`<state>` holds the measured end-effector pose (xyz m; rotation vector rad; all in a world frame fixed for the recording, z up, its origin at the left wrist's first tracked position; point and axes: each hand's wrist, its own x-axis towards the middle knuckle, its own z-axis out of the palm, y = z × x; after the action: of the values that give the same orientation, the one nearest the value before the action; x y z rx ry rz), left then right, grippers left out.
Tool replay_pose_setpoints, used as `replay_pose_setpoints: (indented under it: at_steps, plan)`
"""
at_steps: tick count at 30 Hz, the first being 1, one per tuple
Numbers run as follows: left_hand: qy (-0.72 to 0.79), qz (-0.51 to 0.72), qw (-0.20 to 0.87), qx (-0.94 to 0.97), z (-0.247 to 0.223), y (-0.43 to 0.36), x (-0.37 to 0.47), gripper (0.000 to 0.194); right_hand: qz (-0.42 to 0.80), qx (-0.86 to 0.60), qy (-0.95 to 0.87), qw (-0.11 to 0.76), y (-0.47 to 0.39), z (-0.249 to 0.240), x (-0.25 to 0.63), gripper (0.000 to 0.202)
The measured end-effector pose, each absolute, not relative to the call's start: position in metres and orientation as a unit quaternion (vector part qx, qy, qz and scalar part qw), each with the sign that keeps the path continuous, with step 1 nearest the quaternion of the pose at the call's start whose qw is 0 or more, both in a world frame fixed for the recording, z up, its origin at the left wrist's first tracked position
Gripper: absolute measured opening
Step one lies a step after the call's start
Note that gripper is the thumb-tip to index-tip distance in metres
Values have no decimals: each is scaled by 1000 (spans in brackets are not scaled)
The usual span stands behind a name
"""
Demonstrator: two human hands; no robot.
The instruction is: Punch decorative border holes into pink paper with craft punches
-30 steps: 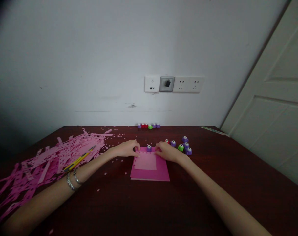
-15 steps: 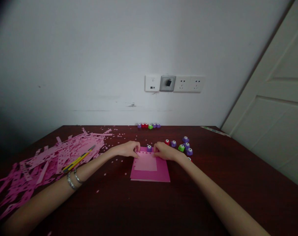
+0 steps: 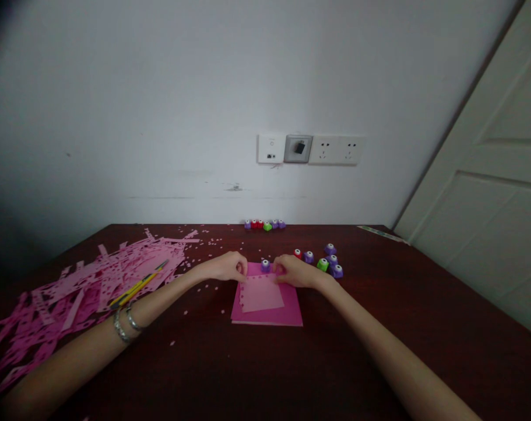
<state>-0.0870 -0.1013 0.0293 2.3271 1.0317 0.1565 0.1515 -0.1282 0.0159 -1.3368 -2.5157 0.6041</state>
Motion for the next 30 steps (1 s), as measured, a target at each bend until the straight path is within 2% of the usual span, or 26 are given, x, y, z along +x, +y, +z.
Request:
replay_pose_setpoints:
  at_steps: [3, 10, 17, 24, 30]
  plan:
    - [423, 46, 252, 869, 28, -103, -88, 26, 213, -456, -856, 120, -128, 15, 151, 11]
    - [417, 19, 281, 864, 25, -100, -88, 19, 259, -462, -842, 105, -124, 18, 150, 15]
    - [435, 43, 291, 851, 27, -101, -87, 29, 284, -465, -833, 95, -122, 20, 148, 11]
    - [436, 17, 302, 847, 28, -104, -84, 13, 255, -493, -827, 95, -126, 24, 144, 18]
    - [440, 32, 272, 855, 29, -107, -82, 19, 256, -492, -829, 73, -124, 26, 142, 17]
